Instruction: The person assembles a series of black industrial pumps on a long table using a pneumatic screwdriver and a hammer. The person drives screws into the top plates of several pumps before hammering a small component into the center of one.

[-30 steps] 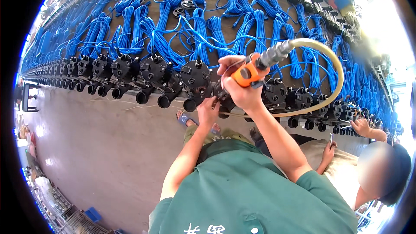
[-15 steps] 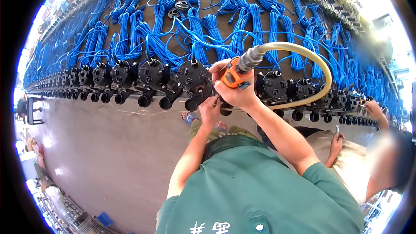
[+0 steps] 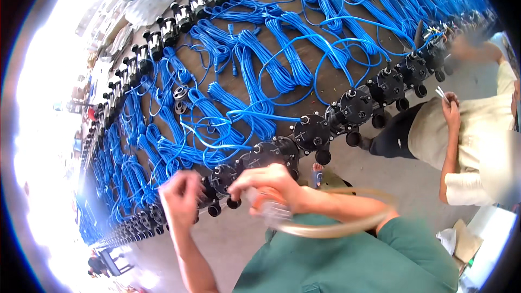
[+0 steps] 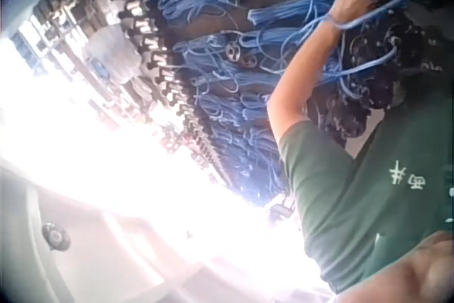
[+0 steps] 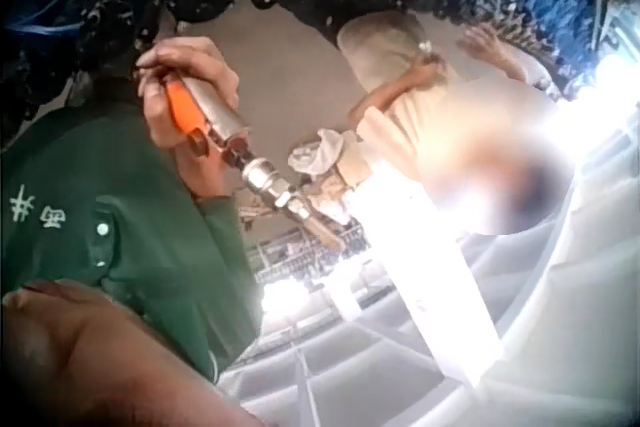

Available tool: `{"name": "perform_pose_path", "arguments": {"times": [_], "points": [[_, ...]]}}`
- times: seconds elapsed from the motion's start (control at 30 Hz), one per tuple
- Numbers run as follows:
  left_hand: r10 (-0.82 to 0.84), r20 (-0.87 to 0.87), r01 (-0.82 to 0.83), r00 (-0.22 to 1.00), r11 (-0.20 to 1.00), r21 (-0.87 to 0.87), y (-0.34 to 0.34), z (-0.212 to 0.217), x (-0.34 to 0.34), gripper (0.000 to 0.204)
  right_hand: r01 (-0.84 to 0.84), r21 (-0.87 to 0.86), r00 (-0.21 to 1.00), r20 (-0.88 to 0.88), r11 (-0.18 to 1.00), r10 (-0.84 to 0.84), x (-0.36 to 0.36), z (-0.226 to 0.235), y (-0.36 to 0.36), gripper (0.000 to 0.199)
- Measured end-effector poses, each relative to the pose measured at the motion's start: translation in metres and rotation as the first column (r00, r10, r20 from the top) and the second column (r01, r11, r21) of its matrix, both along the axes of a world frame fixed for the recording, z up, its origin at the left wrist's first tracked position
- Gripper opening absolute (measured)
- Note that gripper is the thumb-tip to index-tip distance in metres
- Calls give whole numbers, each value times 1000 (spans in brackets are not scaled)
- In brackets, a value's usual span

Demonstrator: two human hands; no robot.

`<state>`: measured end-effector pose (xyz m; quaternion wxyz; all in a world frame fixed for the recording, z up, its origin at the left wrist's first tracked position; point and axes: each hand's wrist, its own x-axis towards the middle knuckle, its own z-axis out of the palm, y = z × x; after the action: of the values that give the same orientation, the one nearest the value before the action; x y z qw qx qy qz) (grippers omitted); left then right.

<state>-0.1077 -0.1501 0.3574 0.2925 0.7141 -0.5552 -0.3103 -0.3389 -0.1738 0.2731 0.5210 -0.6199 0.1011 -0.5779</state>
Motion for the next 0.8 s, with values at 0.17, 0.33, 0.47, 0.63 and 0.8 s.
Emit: {"name": "perform_pose_path", "arguments": {"times": [0.17, 0.33, 0.47, 0.63, 0.8], "points": [[-810, 337, 820, 480, 551, 154, -173, -41, -41, 13, 316, 201, 947, -16, 927, -320, -50, 16, 19, 30], [-999, 20, 949, -33, -25, 315, -228, -207, -61, 37, 549, 471, 812, -105, 691, -574, -52, 33, 22, 25], [-977, 37, 966, -212, -215, -146, -212, -276, -90, 7, 708, 398, 691, -216, 584, -690, -38, 30, 18, 28], [-935, 6, 916, -354, -347, -202, -222, -279, -91, 29, 750, 343, 649, -214, 566, -730, -17, 38, 0, 31], [-948, 11, 930, -317, -313, -193, -217, -290, -85, 24, 769, 254, 639, -274, 587, -719, 2, 21, -34, 27]]}}
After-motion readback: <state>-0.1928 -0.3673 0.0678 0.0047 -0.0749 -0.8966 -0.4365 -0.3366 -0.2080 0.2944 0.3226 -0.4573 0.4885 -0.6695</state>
